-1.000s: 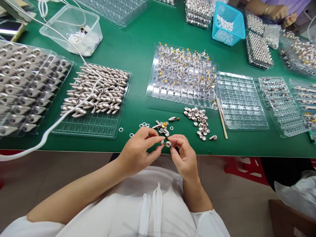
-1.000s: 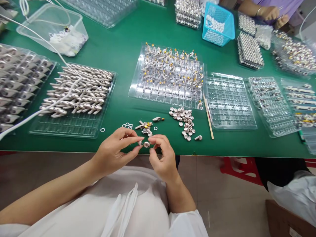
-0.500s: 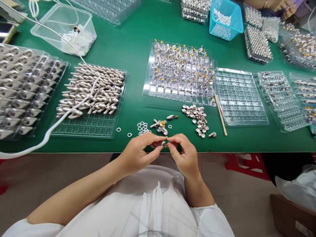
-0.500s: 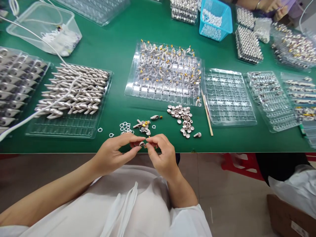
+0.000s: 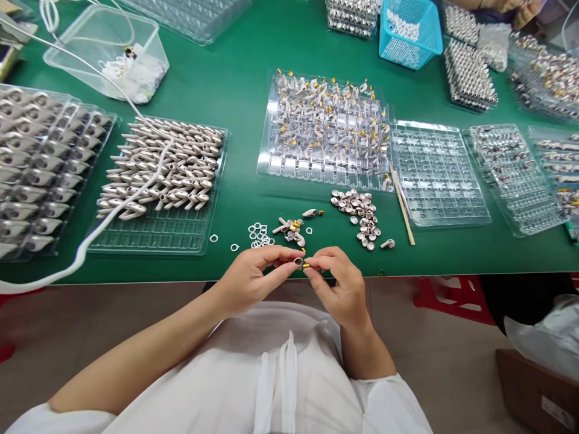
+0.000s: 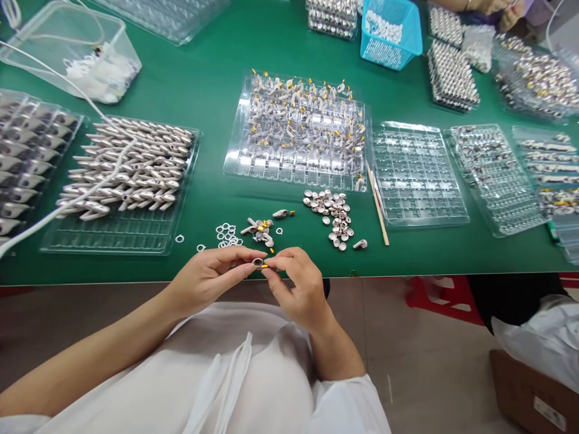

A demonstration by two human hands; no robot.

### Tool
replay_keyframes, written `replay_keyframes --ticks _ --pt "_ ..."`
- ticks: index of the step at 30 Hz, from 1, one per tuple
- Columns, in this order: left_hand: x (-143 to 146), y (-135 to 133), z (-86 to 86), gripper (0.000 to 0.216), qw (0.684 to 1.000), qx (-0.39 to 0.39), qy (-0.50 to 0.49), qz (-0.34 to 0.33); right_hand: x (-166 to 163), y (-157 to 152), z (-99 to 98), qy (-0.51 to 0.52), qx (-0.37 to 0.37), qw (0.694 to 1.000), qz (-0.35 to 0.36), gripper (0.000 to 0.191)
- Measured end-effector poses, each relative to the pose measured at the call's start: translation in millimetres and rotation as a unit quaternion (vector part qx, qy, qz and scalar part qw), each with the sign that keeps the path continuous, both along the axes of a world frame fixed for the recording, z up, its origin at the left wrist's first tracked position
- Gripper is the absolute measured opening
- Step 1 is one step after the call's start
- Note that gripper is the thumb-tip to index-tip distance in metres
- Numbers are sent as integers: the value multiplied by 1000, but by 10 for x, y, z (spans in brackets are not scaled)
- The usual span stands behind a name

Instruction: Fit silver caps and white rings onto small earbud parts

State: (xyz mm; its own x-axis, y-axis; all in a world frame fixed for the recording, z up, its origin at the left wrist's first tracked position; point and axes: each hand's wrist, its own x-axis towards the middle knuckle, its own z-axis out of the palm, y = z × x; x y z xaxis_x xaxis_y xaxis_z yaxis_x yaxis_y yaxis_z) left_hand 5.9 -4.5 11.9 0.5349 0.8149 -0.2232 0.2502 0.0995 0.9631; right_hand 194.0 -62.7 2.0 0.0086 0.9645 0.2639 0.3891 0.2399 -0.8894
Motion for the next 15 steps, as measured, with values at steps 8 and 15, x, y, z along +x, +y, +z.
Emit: replay_keyframes --ticks 8,15 --pt "8 -11 -1 23 1000 26 -14 -2 -32 9 20 61 -34 998 -9 19" --pt "37 -19 10 21 997 71 19 -14 -88 -15 -84 57 25 996 -61 18"
